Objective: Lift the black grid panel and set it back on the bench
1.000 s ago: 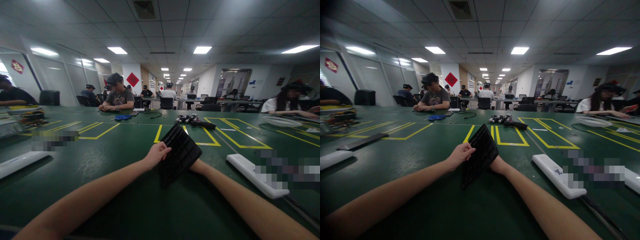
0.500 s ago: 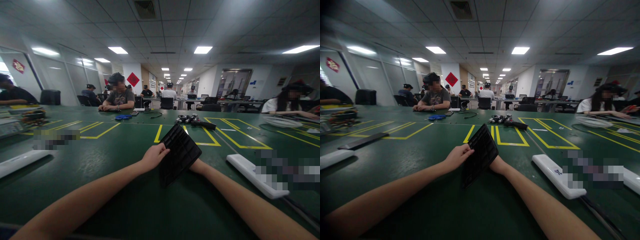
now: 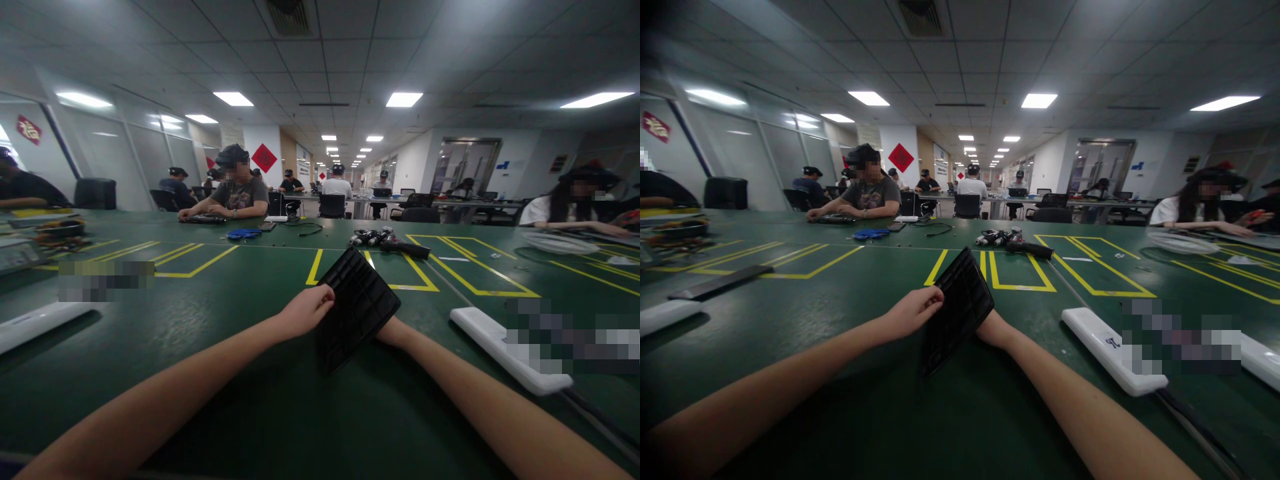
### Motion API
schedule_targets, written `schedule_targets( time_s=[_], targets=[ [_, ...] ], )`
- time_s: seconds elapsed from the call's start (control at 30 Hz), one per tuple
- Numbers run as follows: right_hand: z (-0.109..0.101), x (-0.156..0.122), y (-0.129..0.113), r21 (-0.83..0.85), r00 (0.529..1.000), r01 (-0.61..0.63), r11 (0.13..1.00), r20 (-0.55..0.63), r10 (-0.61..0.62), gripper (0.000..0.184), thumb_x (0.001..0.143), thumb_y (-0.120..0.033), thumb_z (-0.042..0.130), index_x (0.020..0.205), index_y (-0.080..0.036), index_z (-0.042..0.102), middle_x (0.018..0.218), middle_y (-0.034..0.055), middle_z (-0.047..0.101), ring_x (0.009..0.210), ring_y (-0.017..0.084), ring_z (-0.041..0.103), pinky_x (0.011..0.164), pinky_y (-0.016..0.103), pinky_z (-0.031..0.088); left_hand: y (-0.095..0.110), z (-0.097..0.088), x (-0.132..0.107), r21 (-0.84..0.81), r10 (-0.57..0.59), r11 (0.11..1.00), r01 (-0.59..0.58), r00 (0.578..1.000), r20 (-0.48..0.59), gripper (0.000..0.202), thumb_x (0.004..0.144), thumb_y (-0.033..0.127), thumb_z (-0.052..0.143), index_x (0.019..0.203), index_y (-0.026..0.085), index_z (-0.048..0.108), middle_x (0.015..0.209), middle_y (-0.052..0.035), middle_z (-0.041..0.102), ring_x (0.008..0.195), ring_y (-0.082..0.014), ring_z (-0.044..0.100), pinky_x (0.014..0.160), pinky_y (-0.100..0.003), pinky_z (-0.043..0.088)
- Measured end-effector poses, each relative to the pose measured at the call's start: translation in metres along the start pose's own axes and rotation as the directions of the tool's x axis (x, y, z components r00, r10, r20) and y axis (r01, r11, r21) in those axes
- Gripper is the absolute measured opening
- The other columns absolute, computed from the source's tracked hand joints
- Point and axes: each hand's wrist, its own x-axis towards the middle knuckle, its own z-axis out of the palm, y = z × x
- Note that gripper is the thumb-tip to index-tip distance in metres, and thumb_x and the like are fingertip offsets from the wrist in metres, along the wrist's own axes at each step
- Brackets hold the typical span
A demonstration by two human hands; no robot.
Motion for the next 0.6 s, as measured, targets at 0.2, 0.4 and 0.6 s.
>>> schedule_targets(
  time_s=[0.2, 0.4, 0.6],
  targets=[
    [0.001, 0.003, 0.001, -0.019, 0.997, 0.071, 0.997, 0.034, -0.071, 0.043, 0.089, -0.039, 0.035, 0.130, -0.025, 0.043, 0.133, 0.0046, 0.046, 0.121, 0.020, 0.044, 0.105, 0.040, 0.031, -0.002, 0.002, 0.005, -0.603, -0.292, 0.749, 0.275, 0.954, 0.072, 0.009, 0.069, 0.016, 0.050, 0.076, 0.017, 0.045, 0.068, 0.0009, 0.049, 0.057, -0.0105, 0.050, 0.049, -0.022, 0.037],
    [0.004, 0.002, 0.008, -0.062, 0.993, 0.120, 0.991, 0.015, -0.119, 0.044, 0.090, -0.040, 0.034, 0.133, -0.029, 0.037, 0.137, 0.0015, 0.041, 0.123, 0.020, 0.041, 0.106, 0.040, 0.029, -0.003, 0.002, 0.009, -0.711, -0.410, 0.532, 0.460, 0.874, 0.260, 0.024, 0.064, 0.023, 0.061, 0.080, 0.015, 0.045, 0.064, 0.0051, 0.042, 0.051, -0.0054, 0.040, 0.045, -0.018, 0.026],
    [0.005, 0.000, 0.011, -0.033, 0.996, 0.088, 0.996, 0.005, -0.087, 0.045, 0.087, -0.040, 0.039, 0.130, -0.028, 0.041, 0.134, 0.0038, 0.045, 0.123, 0.021, 0.041, 0.105, 0.042, 0.029, -0.007, 0.006, 0.006, -0.182, -0.227, 0.954, 0.237, 0.971, 0.075, 0.043, 0.059, 0.035, 0.066, 0.096, 0.015, 0.055, 0.066, 0.0041, 0.045, 0.061, -0.0108, 0.044, 0.057, -0.024, 0.034]
  ],
)
